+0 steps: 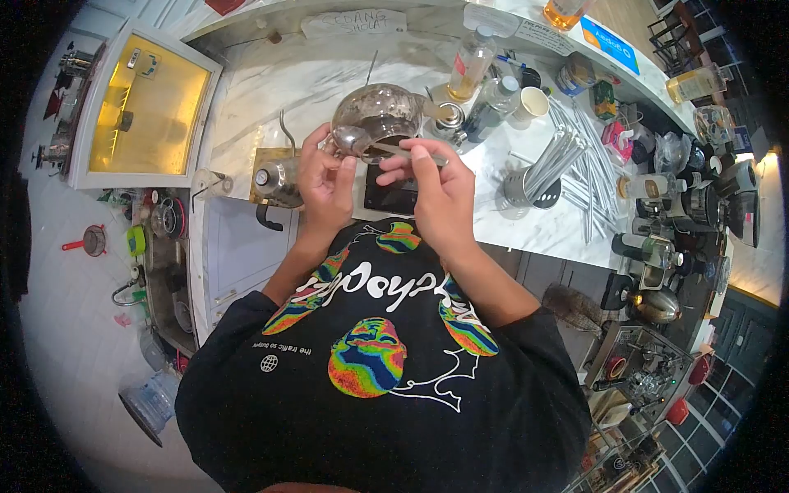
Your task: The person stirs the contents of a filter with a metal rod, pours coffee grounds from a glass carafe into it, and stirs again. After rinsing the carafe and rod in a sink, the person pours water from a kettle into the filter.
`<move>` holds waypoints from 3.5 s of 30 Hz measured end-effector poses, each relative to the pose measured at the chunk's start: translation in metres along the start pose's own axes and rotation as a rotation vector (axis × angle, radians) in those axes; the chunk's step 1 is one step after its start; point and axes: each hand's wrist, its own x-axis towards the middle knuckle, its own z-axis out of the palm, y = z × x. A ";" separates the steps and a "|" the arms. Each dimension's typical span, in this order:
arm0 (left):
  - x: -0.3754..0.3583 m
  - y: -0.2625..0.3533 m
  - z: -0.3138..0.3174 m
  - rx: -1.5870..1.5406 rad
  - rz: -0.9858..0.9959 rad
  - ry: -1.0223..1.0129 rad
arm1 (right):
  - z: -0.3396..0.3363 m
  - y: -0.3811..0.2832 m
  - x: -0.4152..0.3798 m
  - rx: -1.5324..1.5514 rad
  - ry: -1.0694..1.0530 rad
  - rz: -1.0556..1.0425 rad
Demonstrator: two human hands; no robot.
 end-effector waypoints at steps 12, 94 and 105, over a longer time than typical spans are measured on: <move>0.000 -0.020 0.006 -0.122 -0.258 0.114 | -0.015 0.001 0.019 -0.023 0.095 -0.015; 0.013 -0.010 -0.060 -0.181 -0.201 -0.132 | 0.070 0.019 -0.023 -0.159 0.169 0.027; 0.011 -0.031 -0.044 -0.372 -0.397 -0.146 | 0.048 0.031 -0.013 -0.037 0.324 -0.034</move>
